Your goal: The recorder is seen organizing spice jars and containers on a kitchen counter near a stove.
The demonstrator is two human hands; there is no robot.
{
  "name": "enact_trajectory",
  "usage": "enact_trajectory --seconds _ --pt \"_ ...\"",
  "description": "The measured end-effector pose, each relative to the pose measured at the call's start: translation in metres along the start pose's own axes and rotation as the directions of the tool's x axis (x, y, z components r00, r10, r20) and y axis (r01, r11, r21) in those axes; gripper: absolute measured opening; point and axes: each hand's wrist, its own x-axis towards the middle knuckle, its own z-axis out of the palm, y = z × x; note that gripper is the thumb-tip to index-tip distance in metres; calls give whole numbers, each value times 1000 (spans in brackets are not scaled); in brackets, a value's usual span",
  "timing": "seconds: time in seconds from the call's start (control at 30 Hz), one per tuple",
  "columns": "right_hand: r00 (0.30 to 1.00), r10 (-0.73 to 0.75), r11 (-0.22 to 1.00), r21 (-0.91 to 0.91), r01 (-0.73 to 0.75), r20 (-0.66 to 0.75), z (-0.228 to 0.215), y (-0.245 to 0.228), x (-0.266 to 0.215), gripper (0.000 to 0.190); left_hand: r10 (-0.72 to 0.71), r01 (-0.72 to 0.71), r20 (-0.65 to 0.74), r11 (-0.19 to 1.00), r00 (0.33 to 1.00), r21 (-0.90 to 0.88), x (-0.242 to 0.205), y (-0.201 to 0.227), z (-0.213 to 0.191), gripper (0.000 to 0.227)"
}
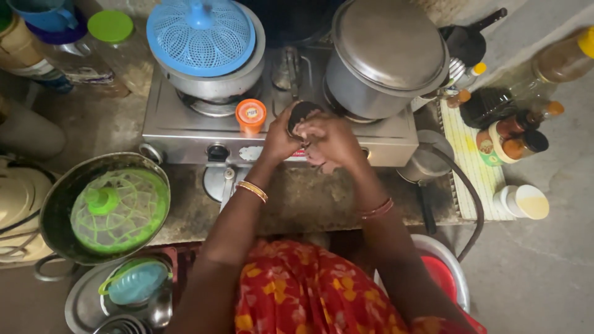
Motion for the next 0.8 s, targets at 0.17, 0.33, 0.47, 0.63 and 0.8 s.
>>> enact_trajectory --seconds 0.17,0.33,0.47,0.63,0.8 --pt "956 -17 994 99 48 -292 9 -6 -10 35 -46 34 -41 965 998 -261 -1 -16 13 82" --pt "926 -58 987 121 110 -374 20 18 -17 56 -109 37 -86 808 990 -589 -12 8 22 66" --pt "909 167 921 390 -5 -382 9 -4 -9 33 -96 27 -73 765 993 -643 -10 42 10 63" --pt "851 -176 984 -97 147 -495 20 -58 -8 35 -276 79 -194 739 941 -669 -2 32 -5 55" --pt "893 333 796 598 -93 -304 24 -42 -4 28 -160 38 -96 675 982 -737 -15 54 -28 51"
